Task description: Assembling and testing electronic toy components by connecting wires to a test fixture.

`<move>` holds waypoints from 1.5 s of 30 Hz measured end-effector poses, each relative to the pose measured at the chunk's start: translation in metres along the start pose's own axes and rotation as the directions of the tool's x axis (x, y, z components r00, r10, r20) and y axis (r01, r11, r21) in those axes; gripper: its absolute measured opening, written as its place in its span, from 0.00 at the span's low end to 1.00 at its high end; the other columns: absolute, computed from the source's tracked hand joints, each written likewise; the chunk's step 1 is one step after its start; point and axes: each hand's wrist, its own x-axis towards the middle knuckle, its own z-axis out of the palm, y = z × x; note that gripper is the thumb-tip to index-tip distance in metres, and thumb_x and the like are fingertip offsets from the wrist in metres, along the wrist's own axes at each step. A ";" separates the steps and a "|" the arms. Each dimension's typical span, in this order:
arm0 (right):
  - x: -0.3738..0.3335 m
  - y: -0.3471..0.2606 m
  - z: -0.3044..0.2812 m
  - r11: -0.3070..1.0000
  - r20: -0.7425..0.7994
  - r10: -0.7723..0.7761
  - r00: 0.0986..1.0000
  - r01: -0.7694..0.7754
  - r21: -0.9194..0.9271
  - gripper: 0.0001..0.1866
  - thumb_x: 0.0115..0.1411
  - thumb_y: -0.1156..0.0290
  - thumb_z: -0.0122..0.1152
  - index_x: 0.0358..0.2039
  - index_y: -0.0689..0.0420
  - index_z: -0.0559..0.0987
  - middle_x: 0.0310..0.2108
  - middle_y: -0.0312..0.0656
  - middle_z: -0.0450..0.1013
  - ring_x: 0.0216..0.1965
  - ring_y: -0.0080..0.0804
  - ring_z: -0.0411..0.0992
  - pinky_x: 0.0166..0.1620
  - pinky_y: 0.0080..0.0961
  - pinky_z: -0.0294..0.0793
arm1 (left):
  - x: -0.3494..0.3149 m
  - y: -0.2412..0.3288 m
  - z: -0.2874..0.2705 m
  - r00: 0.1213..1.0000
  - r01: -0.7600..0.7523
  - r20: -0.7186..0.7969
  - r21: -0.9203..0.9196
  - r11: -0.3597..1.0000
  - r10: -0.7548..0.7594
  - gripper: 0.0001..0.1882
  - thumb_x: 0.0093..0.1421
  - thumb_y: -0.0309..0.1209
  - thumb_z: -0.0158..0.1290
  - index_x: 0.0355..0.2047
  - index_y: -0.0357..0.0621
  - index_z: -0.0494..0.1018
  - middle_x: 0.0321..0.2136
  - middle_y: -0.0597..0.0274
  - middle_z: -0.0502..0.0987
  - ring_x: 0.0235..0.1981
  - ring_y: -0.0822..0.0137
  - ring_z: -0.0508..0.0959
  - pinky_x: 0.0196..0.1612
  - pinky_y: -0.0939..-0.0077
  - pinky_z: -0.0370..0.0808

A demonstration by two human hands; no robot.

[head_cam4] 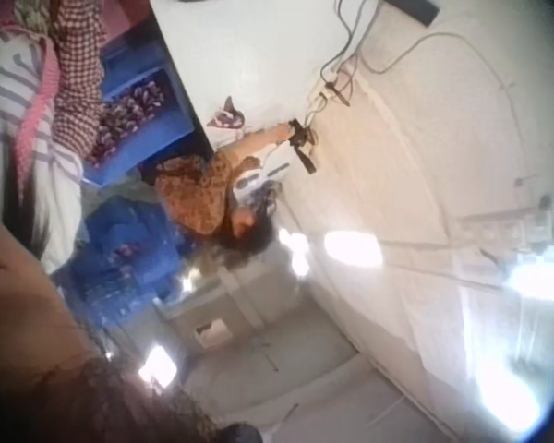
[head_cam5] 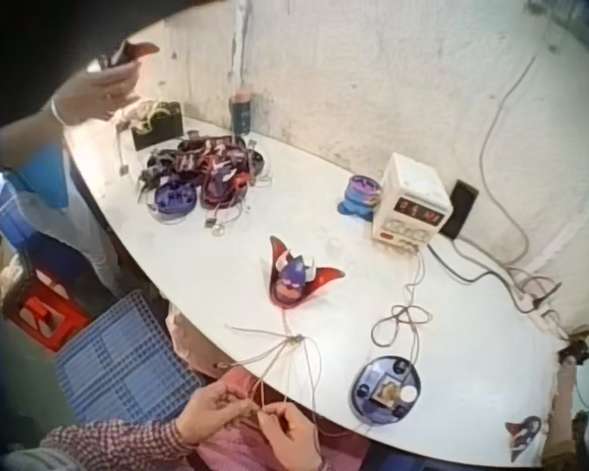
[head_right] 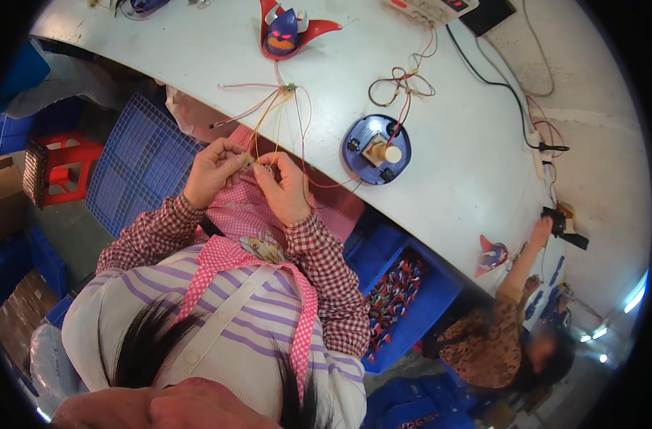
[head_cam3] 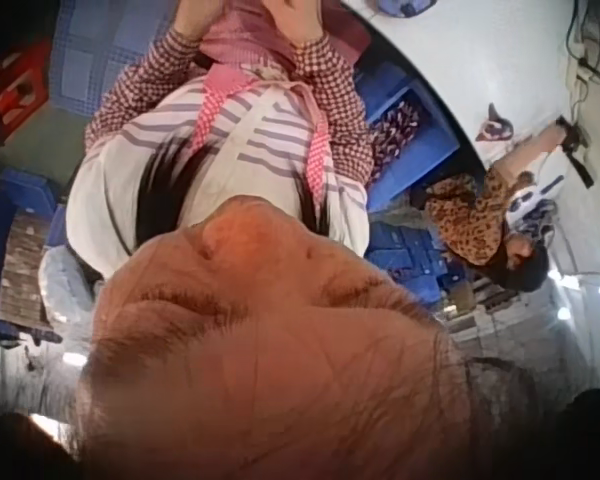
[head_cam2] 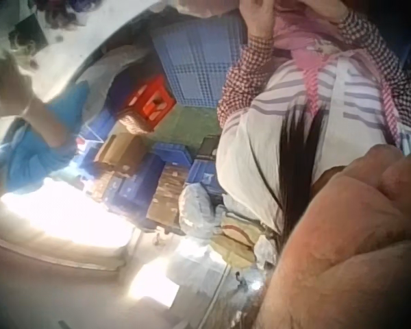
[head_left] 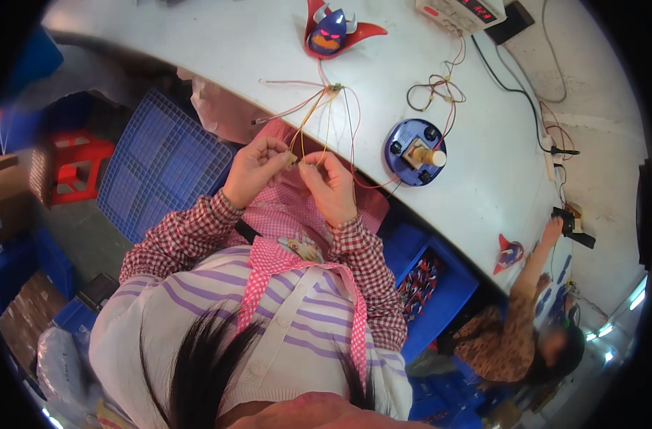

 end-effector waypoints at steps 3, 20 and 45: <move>0.004 0.002 -0.002 0.993 0.016 0.108 0.994 -0.107 -0.042 0.08 0.62 0.71 0.57 0.38 0.61 0.74 0.24 0.29 0.69 0.25 0.12 0.65 0.27 0.11 0.65 | 0.002 -0.004 0.001 0.995 -0.097 -0.021 0.089 0.991 0.099 0.10 0.62 0.26 0.53 0.43 0.36 0.69 0.22 0.70 0.71 0.19 0.82 0.70 0.21 0.90 0.65; 0.007 -0.003 0.010 0.866 0.014 -0.364 0.931 0.344 -0.363 0.06 0.58 0.77 0.59 0.35 0.63 0.75 0.22 0.37 0.69 0.22 0.17 0.65 0.24 0.17 0.66 | 0.006 -0.008 0.003 0.991 -0.135 -0.008 0.083 0.987 0.136 0.05 0.62 0.23 0.49 0.38 0.35 0.70 0.21 0.68 0.73 0.20 0.81 0.72 0.22 0.88 0.69; 0.010 0.007 0.014 0.831 -0.018 -0.424 0.905 0.382 -0.404 0.06 0.56 0.79 0.59 0.34 0.63 0.73 0.26 0.48 0.72 0.24 0.40 0.74 0.26 0.29 0.71 | 0.007 -0.014 0.006 0.994 -0.086 -0.061 0.032 0.996 0.087 0.05 0.62 0.25 0.49 0.38 0.36 0.70 0.22 0.67 0.75 0.19 0.81 0.73 0.21 0.88 0.68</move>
